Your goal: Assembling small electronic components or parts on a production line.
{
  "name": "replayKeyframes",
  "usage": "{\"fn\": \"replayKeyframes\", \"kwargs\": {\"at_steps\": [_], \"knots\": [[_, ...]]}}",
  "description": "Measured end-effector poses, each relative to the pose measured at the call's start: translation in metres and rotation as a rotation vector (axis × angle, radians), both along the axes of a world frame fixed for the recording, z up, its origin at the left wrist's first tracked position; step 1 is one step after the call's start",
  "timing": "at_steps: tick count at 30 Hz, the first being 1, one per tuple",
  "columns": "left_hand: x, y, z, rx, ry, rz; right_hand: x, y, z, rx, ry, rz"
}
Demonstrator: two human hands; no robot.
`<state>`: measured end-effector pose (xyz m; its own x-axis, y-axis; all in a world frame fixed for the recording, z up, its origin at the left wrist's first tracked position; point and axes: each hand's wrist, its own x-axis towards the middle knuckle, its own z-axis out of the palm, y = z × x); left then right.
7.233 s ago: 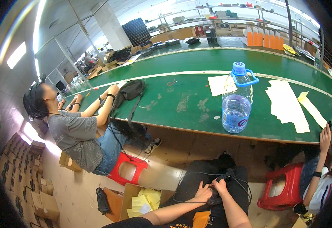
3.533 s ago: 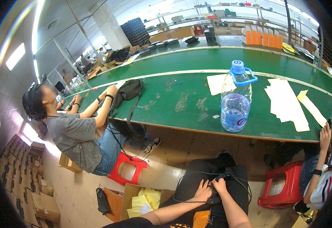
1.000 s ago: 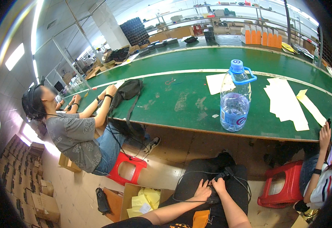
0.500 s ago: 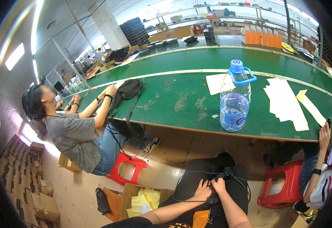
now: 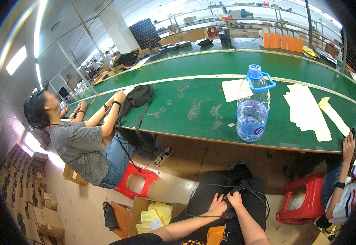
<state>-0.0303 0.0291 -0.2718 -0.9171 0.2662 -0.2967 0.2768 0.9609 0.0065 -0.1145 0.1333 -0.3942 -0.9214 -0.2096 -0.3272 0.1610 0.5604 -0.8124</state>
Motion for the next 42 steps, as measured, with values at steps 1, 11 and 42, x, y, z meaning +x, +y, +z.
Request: {"fn": "replayKeyframes", "kwargs": {"at_steps": [1,11,42], "knots": [[0.001,0.0,0.002,0.001,0.003,-0.003,0.0,0.0,0.0,0.0,0.0,0.0],[0.002,0.0,-0.013,0.002,0.074,0.013,0.002,-0.003,0.011,-0.077,0.02,-0.04],[0.001,0.0,-0.004,0.002,0.02,0.007,0.002,-0.002,0.012,-0.031,0.015,-0.056]]}}
